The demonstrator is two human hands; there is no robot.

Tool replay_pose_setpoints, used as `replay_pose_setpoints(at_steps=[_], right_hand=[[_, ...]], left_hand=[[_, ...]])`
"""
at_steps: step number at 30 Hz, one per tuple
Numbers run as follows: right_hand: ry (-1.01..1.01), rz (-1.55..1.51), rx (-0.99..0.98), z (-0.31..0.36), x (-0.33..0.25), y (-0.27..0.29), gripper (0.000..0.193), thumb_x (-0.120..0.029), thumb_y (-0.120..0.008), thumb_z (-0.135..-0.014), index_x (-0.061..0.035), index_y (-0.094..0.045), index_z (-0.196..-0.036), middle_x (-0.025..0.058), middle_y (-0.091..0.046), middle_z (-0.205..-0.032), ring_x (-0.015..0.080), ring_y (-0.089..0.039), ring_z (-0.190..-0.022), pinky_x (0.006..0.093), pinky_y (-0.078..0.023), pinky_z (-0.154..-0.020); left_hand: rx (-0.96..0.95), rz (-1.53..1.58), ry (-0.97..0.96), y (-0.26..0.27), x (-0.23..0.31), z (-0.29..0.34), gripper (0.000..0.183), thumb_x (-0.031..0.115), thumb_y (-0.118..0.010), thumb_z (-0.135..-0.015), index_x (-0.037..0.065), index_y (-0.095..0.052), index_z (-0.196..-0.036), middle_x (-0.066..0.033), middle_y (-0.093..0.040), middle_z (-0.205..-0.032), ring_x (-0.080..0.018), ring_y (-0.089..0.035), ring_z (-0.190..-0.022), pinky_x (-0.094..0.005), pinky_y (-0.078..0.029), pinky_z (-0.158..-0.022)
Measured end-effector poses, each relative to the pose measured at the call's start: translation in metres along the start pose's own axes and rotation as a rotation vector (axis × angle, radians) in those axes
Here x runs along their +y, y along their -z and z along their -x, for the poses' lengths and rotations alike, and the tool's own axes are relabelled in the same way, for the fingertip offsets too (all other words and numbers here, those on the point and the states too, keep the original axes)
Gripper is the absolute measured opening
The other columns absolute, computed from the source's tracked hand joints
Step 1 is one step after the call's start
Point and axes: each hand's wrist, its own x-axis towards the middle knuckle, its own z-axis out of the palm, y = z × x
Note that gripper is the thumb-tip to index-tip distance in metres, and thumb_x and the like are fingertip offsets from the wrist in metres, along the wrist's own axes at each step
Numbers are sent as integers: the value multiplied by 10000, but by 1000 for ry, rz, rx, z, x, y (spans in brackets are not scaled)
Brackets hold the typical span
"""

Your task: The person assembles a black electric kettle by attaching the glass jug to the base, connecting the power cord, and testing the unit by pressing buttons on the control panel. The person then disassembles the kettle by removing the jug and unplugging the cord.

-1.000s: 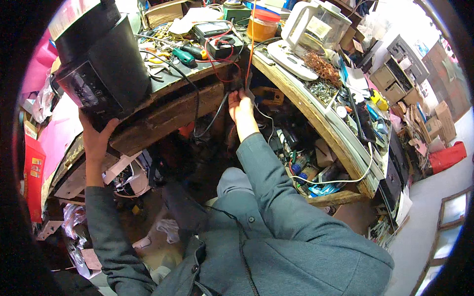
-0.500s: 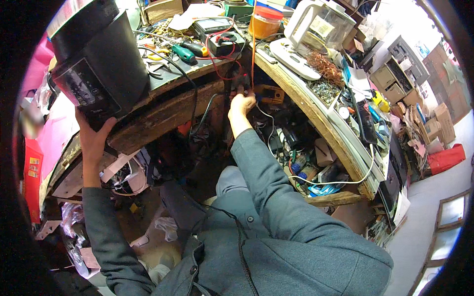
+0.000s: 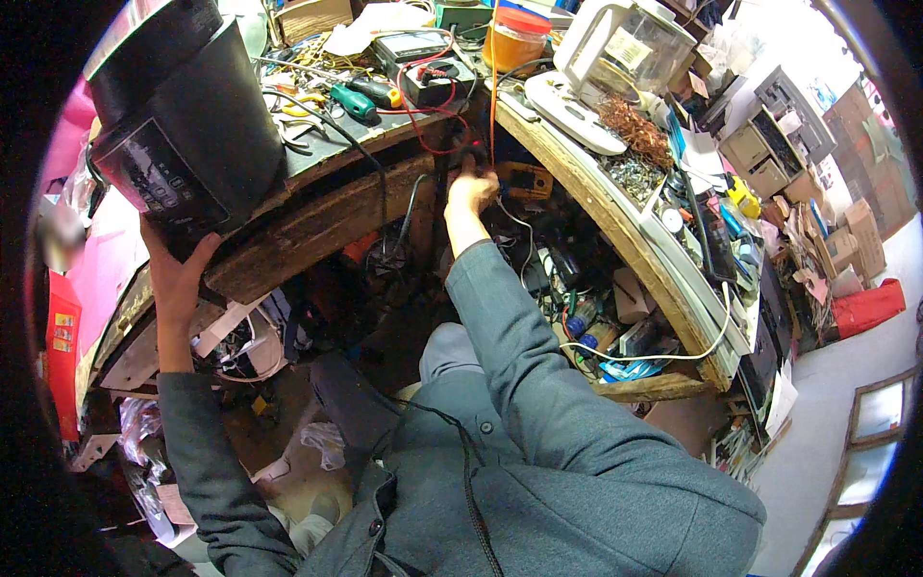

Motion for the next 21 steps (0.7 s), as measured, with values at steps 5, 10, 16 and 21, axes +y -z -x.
replay_pose_setpoints(at_steps=[5,10,16,21], right_hand=[[-16,-62,-60,-3,6,4,136,-120,-740,-987,-6,-671,-958,66,-681,-764,161,-585,-559,318,-477,-498],[171,139,-58,-47,45,6,221,-179,-758,-976,37,-726,-944,87,-703,-689,196,-631,-547,368,-481,-502],[6,-64,51,-5,21,-19,173,-92,-829,-903,-35,-667,-883,43,-693,-828,178,-606,-632,379,-486,-506],[-109,-17,-50,-6,20,-16,307,-232,-856,-907,-76,-651,-739,22,-641,-681,131,-561,-564,352,-461,-492]], left_hand=[[-5,-18,55,1,1,1,1124,283,-918,-776,15,-235,-1627,-208,-525,-1508,-301,-543,-1341,-379,-398,-1152],[-1,21,26,-4,-3,-4,1123,271,-921,-770,2,-242,-1624,-206,-520,-1510,-303,-535,-1342,-380,-391,-1157],[-25,-5,42,11,-8,8,1136,269,-928,-763,-2,-235,-1622,-195,-528,-1490,-283,-535,-1330,-381,-404,-1143],[-57,26,66,16,8,8,1178,315,-942,-742,0,-215,-1614,-241,-601,-1418,-338,-611,-1279,-409,-461,-1095]])
